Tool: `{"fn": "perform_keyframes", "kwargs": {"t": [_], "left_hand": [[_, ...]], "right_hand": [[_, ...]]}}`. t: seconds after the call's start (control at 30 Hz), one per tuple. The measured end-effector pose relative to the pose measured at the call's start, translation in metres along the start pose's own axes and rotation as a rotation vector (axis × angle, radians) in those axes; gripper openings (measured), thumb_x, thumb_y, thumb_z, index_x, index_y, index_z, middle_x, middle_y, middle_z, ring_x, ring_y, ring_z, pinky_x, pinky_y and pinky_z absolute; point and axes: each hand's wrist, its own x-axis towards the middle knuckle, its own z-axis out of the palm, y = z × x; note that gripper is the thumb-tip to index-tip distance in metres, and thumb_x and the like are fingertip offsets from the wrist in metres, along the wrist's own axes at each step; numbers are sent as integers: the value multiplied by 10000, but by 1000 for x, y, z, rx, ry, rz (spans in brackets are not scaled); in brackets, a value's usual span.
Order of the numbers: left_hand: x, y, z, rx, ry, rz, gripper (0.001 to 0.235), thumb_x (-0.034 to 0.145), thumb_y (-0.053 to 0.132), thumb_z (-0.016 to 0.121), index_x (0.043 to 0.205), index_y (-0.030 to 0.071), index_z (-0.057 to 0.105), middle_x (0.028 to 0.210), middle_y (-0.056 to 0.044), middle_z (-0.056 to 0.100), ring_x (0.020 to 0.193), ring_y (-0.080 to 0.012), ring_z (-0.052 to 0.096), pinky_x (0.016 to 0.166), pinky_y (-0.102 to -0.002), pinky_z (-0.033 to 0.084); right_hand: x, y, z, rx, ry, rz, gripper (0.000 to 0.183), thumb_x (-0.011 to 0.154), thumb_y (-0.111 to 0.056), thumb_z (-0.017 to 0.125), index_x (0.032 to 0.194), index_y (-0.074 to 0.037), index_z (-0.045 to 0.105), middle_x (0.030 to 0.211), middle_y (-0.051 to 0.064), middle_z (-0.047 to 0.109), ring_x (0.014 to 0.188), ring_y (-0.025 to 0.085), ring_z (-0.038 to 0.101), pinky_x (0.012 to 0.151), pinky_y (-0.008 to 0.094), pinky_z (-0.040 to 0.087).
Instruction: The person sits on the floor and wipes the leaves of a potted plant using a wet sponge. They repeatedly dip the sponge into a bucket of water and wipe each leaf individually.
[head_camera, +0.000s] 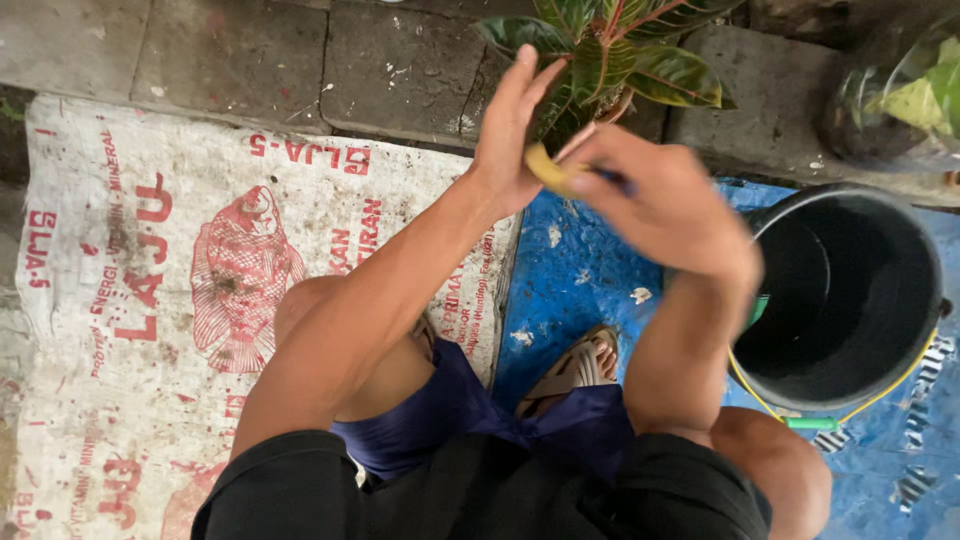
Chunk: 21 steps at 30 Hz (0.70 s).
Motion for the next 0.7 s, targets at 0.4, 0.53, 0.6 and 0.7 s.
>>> {"fn": "perform_keyframes", "kwargs": {"t": [0.4,0.53,0.6,0.7], "left_hand": [[-35,29,13,1999,-166,371,538,1078,431,633,1414,17,560,1599,-195,437,1370,-351,527,1115,-439,466],[-24,24,9,1407,2,450,639,1085,483,594,1455,-35,538,1457,-197,535,1348,-313,577,1130,-426,468],[-22,23,7,980,100,333,665,1042,505,550,1476,3,525,1371,-130,602,1274,-241,637,1105,-388,513],[-27,22,1,516,147,124,752,994,549,543,1501,1,447,1245,-84,632,1133,-207,645,972,-376,540]], "right_hand": [[-33,30,-36,189,205,372,153,1097,-99,634,1172,29,594,910,126,734,691,70,650,581,210,511],[-11,27,-4,36,388,192,153,1111,-57,663,1237,11,609,1074,123,756,807,118,709,661,255,569],[-2,23,12,-110,424,111,149,1073,-24,706,1206,-11,639,1103,129,761,838,180,714,711,313,570],[9,12,37,-209,431,-60,223,979,-3,708,1186,-48,637,1206,137,721,1032,300,666,826,382,591]]}}
